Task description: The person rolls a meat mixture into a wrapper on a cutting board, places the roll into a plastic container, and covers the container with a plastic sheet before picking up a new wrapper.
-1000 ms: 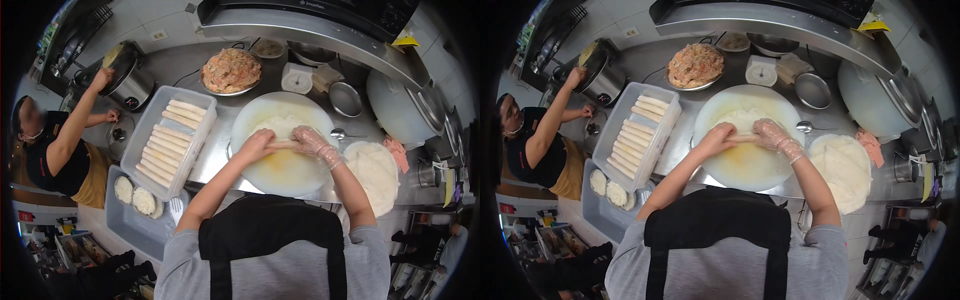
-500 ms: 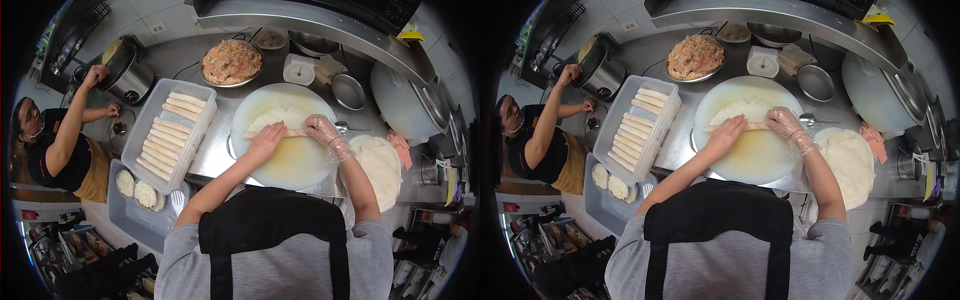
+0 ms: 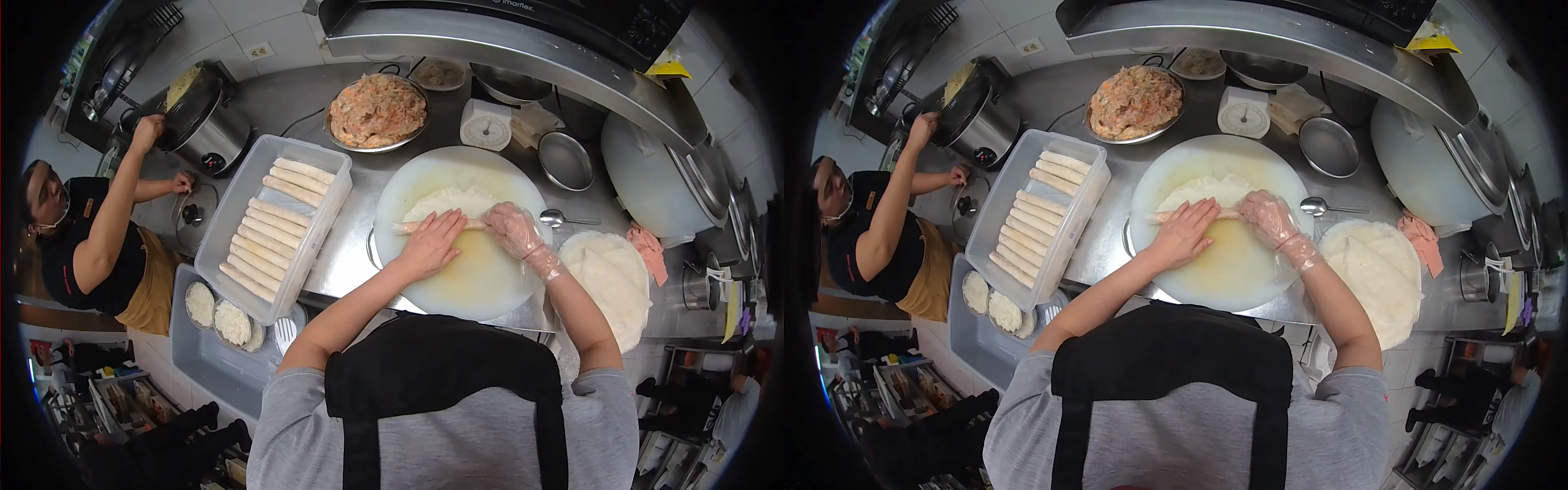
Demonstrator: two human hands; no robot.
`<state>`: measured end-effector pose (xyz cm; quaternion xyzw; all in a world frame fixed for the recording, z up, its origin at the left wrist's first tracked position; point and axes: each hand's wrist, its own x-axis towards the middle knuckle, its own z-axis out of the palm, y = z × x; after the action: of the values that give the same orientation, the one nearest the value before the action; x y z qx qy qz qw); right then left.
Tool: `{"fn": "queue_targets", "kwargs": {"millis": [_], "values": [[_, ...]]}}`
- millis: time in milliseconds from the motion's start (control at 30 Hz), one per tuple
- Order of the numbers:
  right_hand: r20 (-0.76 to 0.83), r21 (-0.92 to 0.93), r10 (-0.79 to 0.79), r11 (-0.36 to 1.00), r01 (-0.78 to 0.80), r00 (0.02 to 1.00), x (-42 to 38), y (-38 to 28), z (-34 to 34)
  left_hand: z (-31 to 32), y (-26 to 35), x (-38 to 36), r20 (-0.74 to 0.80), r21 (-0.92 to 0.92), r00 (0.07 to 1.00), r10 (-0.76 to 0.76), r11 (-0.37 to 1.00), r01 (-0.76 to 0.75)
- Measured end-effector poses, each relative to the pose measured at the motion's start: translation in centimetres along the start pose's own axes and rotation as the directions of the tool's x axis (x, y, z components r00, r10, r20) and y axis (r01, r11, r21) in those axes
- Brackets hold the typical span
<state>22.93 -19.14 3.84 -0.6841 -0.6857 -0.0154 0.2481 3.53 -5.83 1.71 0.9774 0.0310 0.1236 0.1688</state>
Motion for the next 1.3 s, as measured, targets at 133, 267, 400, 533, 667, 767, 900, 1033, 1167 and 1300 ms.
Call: {"fn": "queue_targets", "kwargs": {"millis": [133,267,400,533,667,767,900,1033,1167,1300], "values": [[0.157,0.077,0.050,0.995,-0.062,0.986,1.3,1.8,0.0,-0.7,0.5,0.6,-0.212,0.014,0.977,0.008,1.000,-0.005],[0.253,0.155,0.056,0.983,-0.098,0.966,1.6,2.6,0.1,1.5,-0.2,0.2,-0.272,0.002,0.959,0.077,0.997,-0.080],[0.026,-0.061,0.057,0.997,-0.055,0.998,1.6,0.1,-0.1,1.2,-1.6,1.1,-0.296,-0.057,0.954,0.047,0.996,-0.066],[-0.090,-0.042,-0.132,0.991,0.128,0.987,1.0,0.6,1.0,1.0,-2.5,1.8,-0.274,-0.093,0.961,0.030,0.994,-0.057],[-0.038,-0.029,-0.115,0.993,0.114,0.993,1.8,1.2,0.8,-0.4,-1.9,2.2,-0.297,-0.148,0.953,-0.054,0.989,0.011],[-0.003,-0.046,-0.067,0.997,0.067,0.998,1.9,0.6,0.6,0.3,-2.0,1.1,-0.341,-0.100,0.935,-0.101,0.992,0.071],[-0.041,-0.011,-0.087,0.996,0.087,0.995,1.7,0.8,0.9,0.1,-2.8,1.4,-0.295,-0.092,0.951,-0.093,0.993,0.068],[-0.004,-0.012,-0.081,0.997,0.081,0.997,0.3,-1.3,0.7,-0.6,-1.8,0.0,-0.225,-0.114,0.966,-0.126,0.988,0.103],[-0.030,-0.039,-0.094,0.995,0.093,0.995,-1.3,-3.0,1.3,-0.7,2.0,-2.6,-0.158,-0.003,0.975,-0.154,0.988,0.156],[-0.025,0.001,-0.053,0.999,0.054,0.998,-1.0,-3.6,0.9,1.2,4.6,-2.5,-0.080,-0.034,0.989,-0.124,0.992,0.122]]}}
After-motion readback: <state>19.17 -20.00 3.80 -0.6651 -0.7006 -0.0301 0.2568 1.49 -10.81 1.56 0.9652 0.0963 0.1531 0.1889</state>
